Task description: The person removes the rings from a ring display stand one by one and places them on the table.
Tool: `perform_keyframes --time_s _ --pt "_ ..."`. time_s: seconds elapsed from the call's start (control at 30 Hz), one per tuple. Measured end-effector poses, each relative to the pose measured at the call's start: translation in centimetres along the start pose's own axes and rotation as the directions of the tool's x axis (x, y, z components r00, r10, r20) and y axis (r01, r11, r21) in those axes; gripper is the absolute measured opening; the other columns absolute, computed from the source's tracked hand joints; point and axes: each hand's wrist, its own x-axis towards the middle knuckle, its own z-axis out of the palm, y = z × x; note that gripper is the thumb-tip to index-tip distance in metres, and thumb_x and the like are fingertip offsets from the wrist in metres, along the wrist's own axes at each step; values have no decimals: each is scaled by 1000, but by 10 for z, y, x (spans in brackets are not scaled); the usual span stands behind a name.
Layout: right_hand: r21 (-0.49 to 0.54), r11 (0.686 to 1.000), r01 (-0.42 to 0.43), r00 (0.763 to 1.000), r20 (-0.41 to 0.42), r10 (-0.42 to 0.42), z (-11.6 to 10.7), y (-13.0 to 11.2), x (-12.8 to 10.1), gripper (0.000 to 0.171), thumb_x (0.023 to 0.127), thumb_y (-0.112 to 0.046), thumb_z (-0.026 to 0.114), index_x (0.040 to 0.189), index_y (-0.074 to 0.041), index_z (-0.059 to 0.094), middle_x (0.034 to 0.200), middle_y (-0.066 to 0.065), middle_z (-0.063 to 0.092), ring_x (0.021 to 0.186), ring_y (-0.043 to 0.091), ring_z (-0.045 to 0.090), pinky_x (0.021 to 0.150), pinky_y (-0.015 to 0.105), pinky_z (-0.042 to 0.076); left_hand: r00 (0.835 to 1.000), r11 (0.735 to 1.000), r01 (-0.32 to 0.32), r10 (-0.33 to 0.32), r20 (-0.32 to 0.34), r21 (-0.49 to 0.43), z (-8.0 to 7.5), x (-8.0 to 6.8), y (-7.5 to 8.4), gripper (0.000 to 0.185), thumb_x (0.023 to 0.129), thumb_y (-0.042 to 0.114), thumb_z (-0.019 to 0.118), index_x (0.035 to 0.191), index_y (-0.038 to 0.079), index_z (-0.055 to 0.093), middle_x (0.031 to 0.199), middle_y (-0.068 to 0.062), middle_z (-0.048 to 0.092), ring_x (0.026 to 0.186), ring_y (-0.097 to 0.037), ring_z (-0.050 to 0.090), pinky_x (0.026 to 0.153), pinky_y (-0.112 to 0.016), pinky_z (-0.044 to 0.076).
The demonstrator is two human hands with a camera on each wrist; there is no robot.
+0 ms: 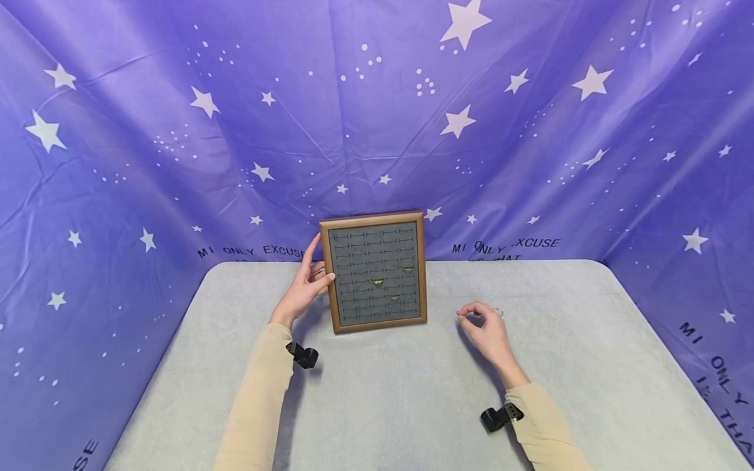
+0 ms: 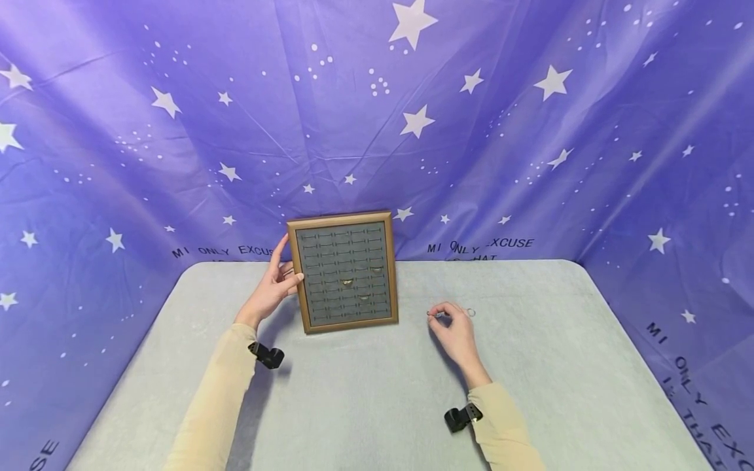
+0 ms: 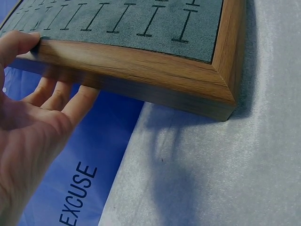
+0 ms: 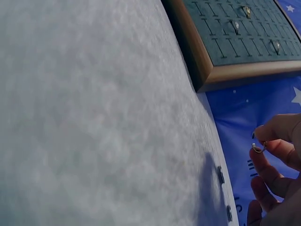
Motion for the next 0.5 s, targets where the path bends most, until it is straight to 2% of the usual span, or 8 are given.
perform_keyframes --time_s 0.1,0.33,0.5 --pt "-27 1000 4 1000 2 -4 -2 4 -1 9 77 5 72 82 -2 68 91 15 67 90 32 53 83 39 37 1000 1000 0 0 0 -2 0 0 0 90 93 -11 52 155 38 9 131 -30 46 106 -26 57 87 -42 53" --pt "-59 996 72 997 4 -72 -7 7 -2 6 76 3 72 79 0 67 85 15 69 85 34 57 79 33 37 1000 1000 3 -3 6 -17 0 0 1 90 93 -11 51 155 37 8 131 -30 45 107 -26 57 85 -39 53" --pt "-60 996 71 997 30 -69 -10 9 -4 6 76 5 71 78 1 67 83 13 68 84 34 58 79 31 36 1000 1000 8 -8 3 -13 1 0 0 90 93 -11 52 155 37 8 130 -29 46 106 -24 57 85 -38 53"
